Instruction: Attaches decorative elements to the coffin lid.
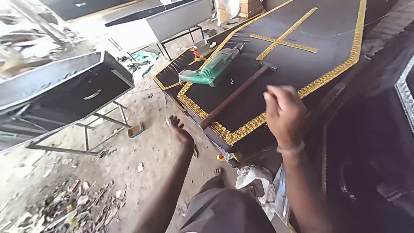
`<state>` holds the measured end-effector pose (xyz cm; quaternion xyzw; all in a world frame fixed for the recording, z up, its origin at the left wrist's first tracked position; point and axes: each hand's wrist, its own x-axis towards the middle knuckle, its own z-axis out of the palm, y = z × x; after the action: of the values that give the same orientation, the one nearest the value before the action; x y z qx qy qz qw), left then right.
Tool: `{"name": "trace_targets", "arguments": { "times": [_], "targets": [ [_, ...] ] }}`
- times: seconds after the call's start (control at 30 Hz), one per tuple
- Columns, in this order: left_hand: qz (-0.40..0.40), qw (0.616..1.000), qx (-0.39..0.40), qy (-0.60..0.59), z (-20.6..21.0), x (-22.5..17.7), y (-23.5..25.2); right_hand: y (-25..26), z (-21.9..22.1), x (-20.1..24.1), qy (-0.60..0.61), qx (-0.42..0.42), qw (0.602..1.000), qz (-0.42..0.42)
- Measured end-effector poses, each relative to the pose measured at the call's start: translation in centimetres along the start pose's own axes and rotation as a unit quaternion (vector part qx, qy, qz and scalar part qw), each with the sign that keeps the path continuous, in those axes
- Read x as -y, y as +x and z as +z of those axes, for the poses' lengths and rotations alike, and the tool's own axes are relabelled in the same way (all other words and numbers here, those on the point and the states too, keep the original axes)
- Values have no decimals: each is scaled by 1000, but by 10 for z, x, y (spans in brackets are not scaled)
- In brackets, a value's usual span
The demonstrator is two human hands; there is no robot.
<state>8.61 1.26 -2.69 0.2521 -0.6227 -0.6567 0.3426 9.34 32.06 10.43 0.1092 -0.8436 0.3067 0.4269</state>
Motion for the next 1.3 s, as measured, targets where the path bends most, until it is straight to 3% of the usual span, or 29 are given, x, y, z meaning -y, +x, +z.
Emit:
{"name": "trace_targets", "arguments": {
  "times": [0.1, 0.17, 0.23, 0.37, 0.47, 0.57, 0.67, 0.73, 0.8, 0.87, 0.97, 1.07, 1.17, 1.3],
  "targets": [
    [-110, 993, 19, 32, -28, 25, -22, 69, 45, 22, -71, 250, 965, -24],
    [-171, 983, 41, 60, -49, 46, -29, 105, 90, 24, -157, 396, 905, -10],
    [-232, 967, 67, 81, -69, 65, -31, 119, 114, 31, -213, 475, 853, 20],
    [-360, 924, 87, 92, -100, 100, -21, 115, 123, 46, -263, 460, 847, 47],
    [-387, 907, 105, 127, -111, 119, -16, 123, 128, 37, -239, 480, 840, 78],
    [-404, 881, 190, 157, -101, 128, -15, 125, 120, 33, -225, 474, 847, 90],
    [-406, 852, 281, 175, -86, 125, -23, 102, 58, 43, -118, 299, 940, 113],
    [-391, 846, 319, 172, -80, 115, -36, 61, -4, 43, -13, 153, 977, 146],
    [-358, 853, 344, 161, -76, 104, -52, 5, -44, 28, 36, 10, 981, 189],
    [-309, 864, 369, 147, -74, 94, -76, -52, -53, 13, 43, -54, 967, 247],
    [-191, 876, 426, 119, -71, 63, -128, -131, -42, 5, 72, 21, 951, 300],
    [30, 864, 489, 119, -48, 26, -172, -182, -38, 6, 82, 96, 956, 266],
    [278, 817, 464, 198, -17, -3, -197, -192, -42, 5, 59, 165, 968, 181],
    [413, 762, 434, 245, 1, -17, -214, -186, -52, -2, 62, 191, 968, 154]
  ]
}}
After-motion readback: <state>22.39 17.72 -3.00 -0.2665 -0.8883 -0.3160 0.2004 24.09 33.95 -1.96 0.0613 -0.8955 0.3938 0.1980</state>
